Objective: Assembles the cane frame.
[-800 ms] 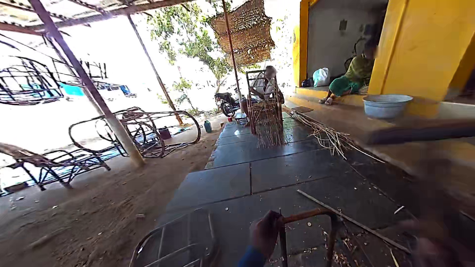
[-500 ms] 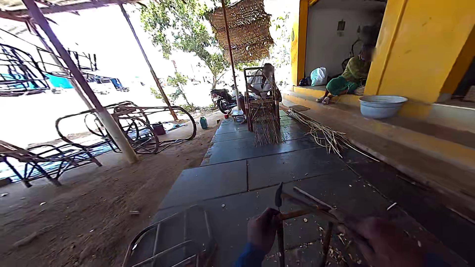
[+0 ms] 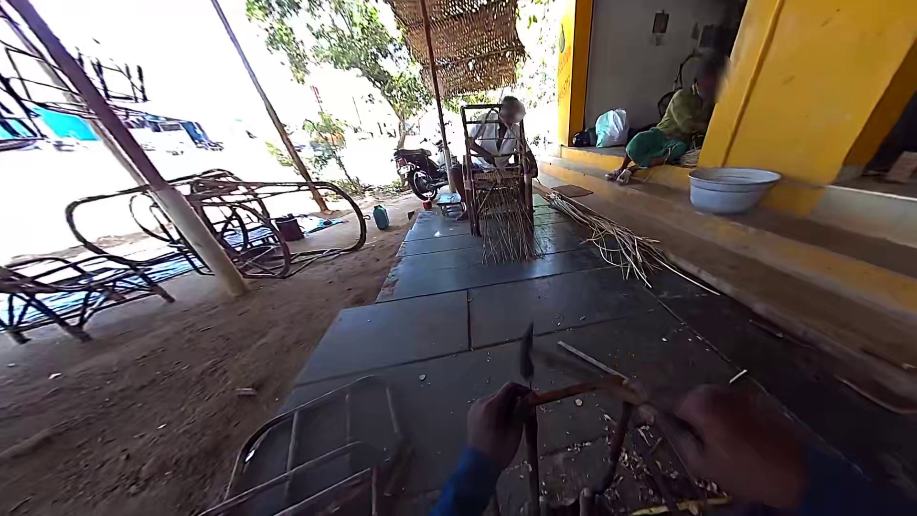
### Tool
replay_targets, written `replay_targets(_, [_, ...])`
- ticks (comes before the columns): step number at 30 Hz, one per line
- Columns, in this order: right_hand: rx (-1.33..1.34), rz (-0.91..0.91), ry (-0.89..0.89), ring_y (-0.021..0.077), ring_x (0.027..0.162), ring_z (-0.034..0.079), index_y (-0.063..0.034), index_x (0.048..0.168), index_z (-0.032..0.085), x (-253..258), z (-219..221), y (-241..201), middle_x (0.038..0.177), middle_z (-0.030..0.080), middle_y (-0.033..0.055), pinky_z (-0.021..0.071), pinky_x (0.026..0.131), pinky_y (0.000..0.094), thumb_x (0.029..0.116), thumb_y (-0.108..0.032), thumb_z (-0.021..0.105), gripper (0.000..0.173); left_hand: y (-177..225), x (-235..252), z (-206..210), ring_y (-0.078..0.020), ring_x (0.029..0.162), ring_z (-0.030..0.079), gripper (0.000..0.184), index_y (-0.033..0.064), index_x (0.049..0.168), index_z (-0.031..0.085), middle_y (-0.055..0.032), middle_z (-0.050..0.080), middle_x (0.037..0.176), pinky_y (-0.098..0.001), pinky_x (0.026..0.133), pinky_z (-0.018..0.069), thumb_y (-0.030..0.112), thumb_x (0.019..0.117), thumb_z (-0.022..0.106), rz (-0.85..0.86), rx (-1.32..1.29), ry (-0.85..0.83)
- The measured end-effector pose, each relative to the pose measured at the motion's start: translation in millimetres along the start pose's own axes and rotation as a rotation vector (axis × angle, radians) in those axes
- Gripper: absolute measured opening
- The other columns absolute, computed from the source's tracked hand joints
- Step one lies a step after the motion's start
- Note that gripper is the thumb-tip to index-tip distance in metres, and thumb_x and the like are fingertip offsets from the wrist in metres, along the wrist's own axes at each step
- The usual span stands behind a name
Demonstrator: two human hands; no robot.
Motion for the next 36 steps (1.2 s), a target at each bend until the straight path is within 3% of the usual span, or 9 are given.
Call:
replay_targets(2, [-0.005, 0.11, -0.112, 0.0228, 0.058, 0.065, -0.0278, 0.136, 0.068, -6.3, 5.0, 6.7, 0.067, 0.065, 0.0036, 0.0534, 0.053, 0.0477, 0.1058, -0.046, 0.044, 0.043, -0.5, -4.7, -1.2, -0.0049, 0.062, 0.064, 0.029, 0.022, 0.101, 0.076, 0.0104, 0.07, 0.073, -0.0374, 0.061, 0.0565, 0.046, 0.1007, 0.059, -0.001, -0.002, -0.017])
replay_targets(5, [0.196, 0.134, 0.061, 0.0142, 0.057, 0.062, -0.0227, 0.133, 0.069, -20.8, 20.2, 15.8, 0.072, 0.066, 0.0008, 0.0543, 0.053, 0.0393, 0.1065, -0.046, 0.045, 0.043, 4.1, -1.7, -6.1, -0.0066, 0.064, 0.065, 0.032, 0.0207, 0.107, 0.073, 0.0091, 0.071, 0.077, -0.0389, 0.064, 0.0575, 0.05, 0.0962, 0.065, -0.043, 0.017, -0.086])
replay_targets(9, [0.479, 0.249, 0.113, 0.01, 0.051, 0.054, -0.0151, 0.121, 0.07, -45.8, 43.2, 13.2, 0.065, 0.058, -0.0029, 0.05, 0.047, 0.0319, 0.1059, -0.047, 0.049, 0.041, 27.1, 11.6, -23.1, -0.0192, 0.083, 0.073, 0.07, 0.0176, 0.134, 0.066, -0.0012, 0.076, 0.094, -0.0523, 0.084, 0.0595, 0.061, 0.0802, 0.08, -0.199, 0.203, -0.408])
replay_targets(14, [0.453, 0.287, 0.015, 0.0078, 0.052, 0.055, -0.0223, 0.124, 0.07, -67.9, 42.6, 7.9, 0.067, 0.059, -0.0074, 0.0502, 0.047, 0.0297, 0.1048, -0.048, 0.049, 0.038, 25.1, 13.2, -20.4, -0.0288, 0.081, 0.072, 0.037, 0.0155, 0.115, 0.076, -0.0086, 0.075, 0.084, -0.0601, 0.082, 0.056, 0.043, 0.0905, 0.078, -0.175, 0.288, -0.423])
replay_targets(18, [0.29, 0.159, 0.033, 0.0046, 0.051, 0.055, -0.0182, 0.117, 0.07, -60.4, 25.3, -5.2, 0.064, 0.057, -0.0094, 0.0492, 0.044, 0.0287, 0.1056, -0.044, 0.048, 0.036, 27.9, 12.6, -21.7, -0.0283, 0.083, 0.072, 0.039, 0.0121, 0.11, 0.076, -0.0093, 0.075, 0.086, -0.0594, 0.082, 0.0564, 0.041, 0.0848, 0.084, -0.166, 0.25, -0.392])
replay_targets(24, [-0.041, 0.029, -0.063, 0.0183, 0.046, 0.056, -0.0124, 0.097, 0.066, -30.4, 11.9, -10.8, 0.055, 0.052, -0.0014, 0.0459, 0.04, 0.0419, 0.1069, -0.047, 0.04, 0.044, 23.8, 14.8, -21.2, -0.0254, 0.076, 0.071, 0.038, 0.0139, 0.102, 0.077, -0.0067, 0.074, 0.081, -0.0588, 0.075, 0.0573, 0.044, 0.0802, 0.088, -0.145, 0.218, -0.368])
replay_targets(30, [0.377, 0.084, 0.321, 0.0073, 0.046, 0.043, -0.0113, 0.103, 0.058, -4.2, -55.7, -13.7, 0.066, 0.047, -0.0054, 0.0396, 0.038, 0.0271, 0.1094, -0.03, 0.044, 0.024, 24.6, 15.2, -17.9, -0.0267, 0.077, 0.071, 0.038, 0.016, 0.101, 0.077, -0.0071, 0.073, 0.081, -0.0598, 0.074, 0.0562, 0.046, 0.0795, 0.088, -0.182, 0.243, -0.362])
replay_targets(34, [0.003, 0.053, -0.101, 0.0185, 0.045, 0.054, -0.0101, 0.09, 0.063, -13.0, -8.7, -5.3, 0.056, 0.052, 0.0016, 0.0461, 0.041, 0.0428, 0.107, -0.039, 0.045, 0.038, 25.5, 18.5, -20.6, -0.0287, 0.078, 0.071, 0.04, 0.0148, 0.101, 0.077, -0.0081, 0.074, 0.082, -0.062, 0.076, 0.0561, 0.046, 0.0788, 0.088, -0.201, 0.236, -0.37])
replay_targets(36, [0.034, 0.077, -0.103, 0.0124, 0.048, 0.051, -0.0121, 0.092, 0.066, 1.5, -43.4, 7.0, 0.06, 0.052, -0.0016, 0.0436, 0.043, 0.0362, 0.1059, -0.04, 0.049, 0.035, 24.2, 25.0, -19.7, -0.0294, 0.077, 0.071, 0.04, 0.0139, 0.101, 0.077, -0.0087, 0.073, 0.081, -0.0622, 0.074, 0.0559, 0.045, 0.0787, 0.089, -0.169, 0.228, -0.354])
Point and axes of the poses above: each hand's wrist, its own x-axis towards the middle knuckle, its own z-axis out of the palm, y = z × x, the point moved 1 cm from there along x, towards the middle knuckle
